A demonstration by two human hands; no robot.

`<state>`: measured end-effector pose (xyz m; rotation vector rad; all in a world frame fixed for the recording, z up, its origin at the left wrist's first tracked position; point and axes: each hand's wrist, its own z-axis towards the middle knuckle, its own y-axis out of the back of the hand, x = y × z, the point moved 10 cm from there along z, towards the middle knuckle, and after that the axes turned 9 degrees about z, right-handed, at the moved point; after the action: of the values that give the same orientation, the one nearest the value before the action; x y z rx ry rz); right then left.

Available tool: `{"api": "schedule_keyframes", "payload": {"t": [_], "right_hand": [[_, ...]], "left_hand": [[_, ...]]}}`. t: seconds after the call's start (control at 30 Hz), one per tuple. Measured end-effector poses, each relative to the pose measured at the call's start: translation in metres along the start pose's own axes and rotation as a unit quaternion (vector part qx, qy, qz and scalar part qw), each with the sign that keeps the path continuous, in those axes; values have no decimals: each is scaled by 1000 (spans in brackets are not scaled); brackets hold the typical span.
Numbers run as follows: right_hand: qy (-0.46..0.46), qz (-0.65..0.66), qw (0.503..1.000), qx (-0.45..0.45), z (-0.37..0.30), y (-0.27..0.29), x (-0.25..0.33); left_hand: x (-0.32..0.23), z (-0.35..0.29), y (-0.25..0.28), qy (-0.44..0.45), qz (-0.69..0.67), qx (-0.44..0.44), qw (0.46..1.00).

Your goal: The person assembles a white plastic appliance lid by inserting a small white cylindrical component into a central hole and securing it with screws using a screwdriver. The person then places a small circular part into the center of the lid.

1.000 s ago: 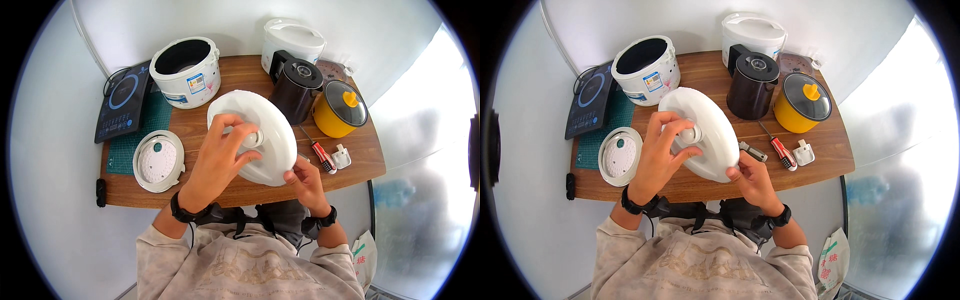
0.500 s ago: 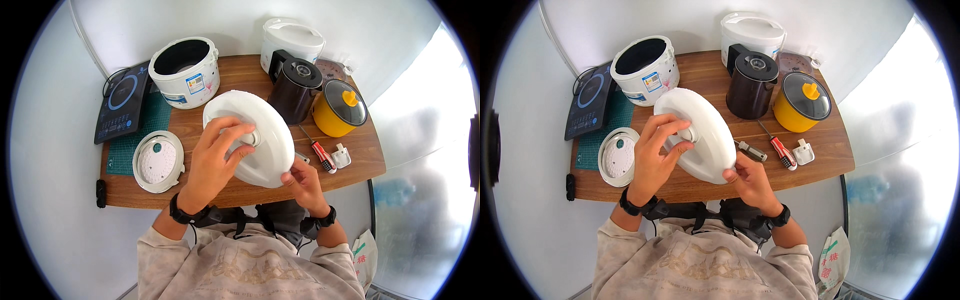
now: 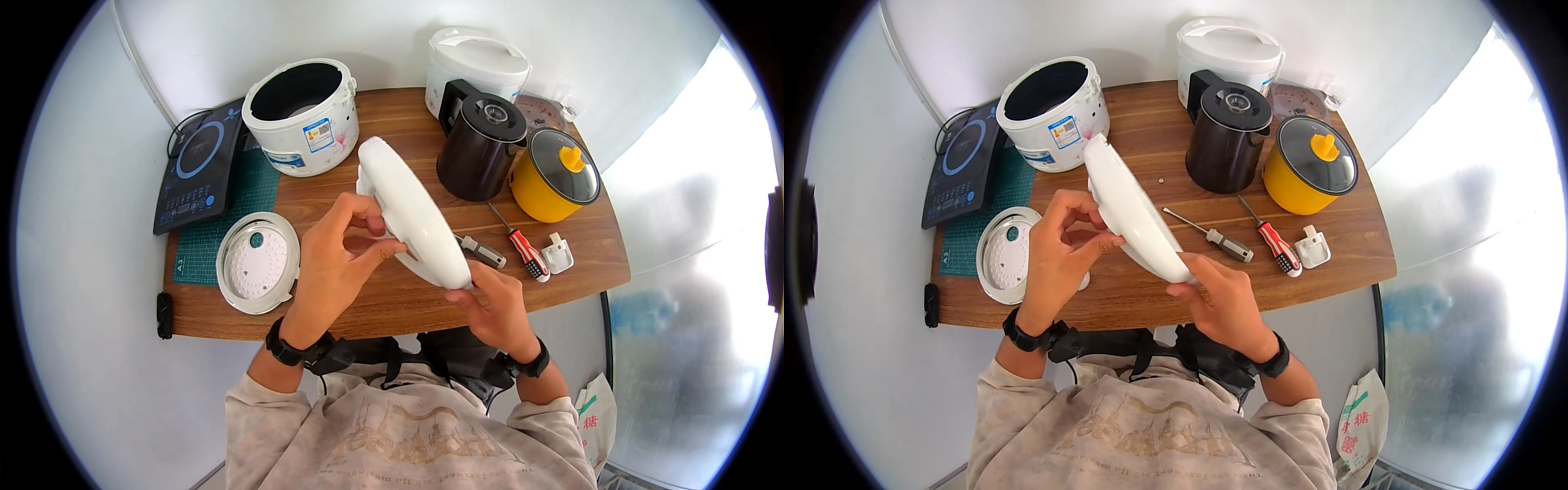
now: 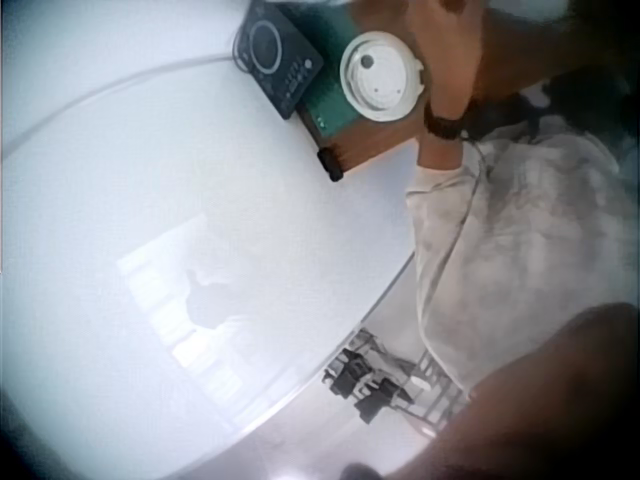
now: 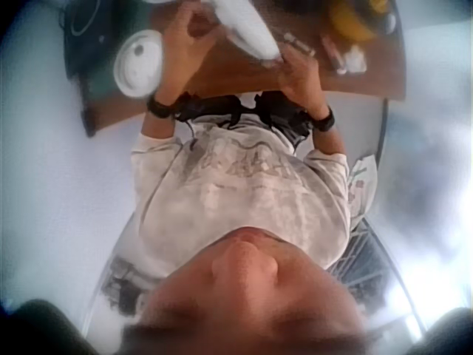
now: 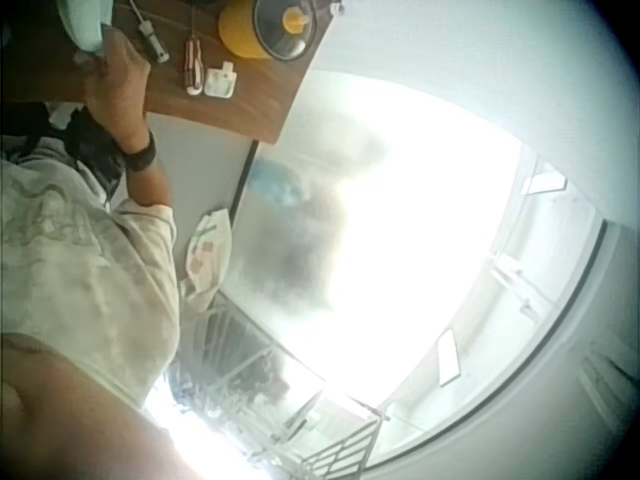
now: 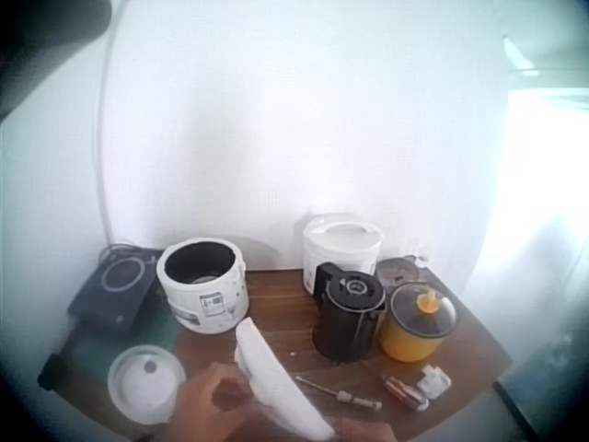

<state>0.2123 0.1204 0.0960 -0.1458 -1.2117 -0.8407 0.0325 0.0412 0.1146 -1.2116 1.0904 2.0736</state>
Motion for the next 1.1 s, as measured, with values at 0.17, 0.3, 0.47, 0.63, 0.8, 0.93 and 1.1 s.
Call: {"api": "schedule_keyframes", "payload": {"t": [0.17,0.3,0.47,0.63,0.8,0.93,1.1], "right_hand": [[132,-175,975,-22,-5,-10,21],[176,-274,945,-3,-7,-19,28],[228,-362,903,37,-4,-40,39],[253,-373,891,57,5,-52,42],[357,-317,878,-6,-4,-53,92],[383,-182,900,103,-33,-82,77],[197,-192,944,185,-19,-151,-14]], "left_hand": [[18,-5,0,43,-95,16,994],[38,-16,3,134,-276,57,950],[53,-25,14,145,-296,13,944],[72,-33,24,210,-293,-16,933],[82,-50,52,228,-340,-93,908],[84,-68,80,218,-331,-108,912],[80,-84,104,199,-335,-158,907]]}}
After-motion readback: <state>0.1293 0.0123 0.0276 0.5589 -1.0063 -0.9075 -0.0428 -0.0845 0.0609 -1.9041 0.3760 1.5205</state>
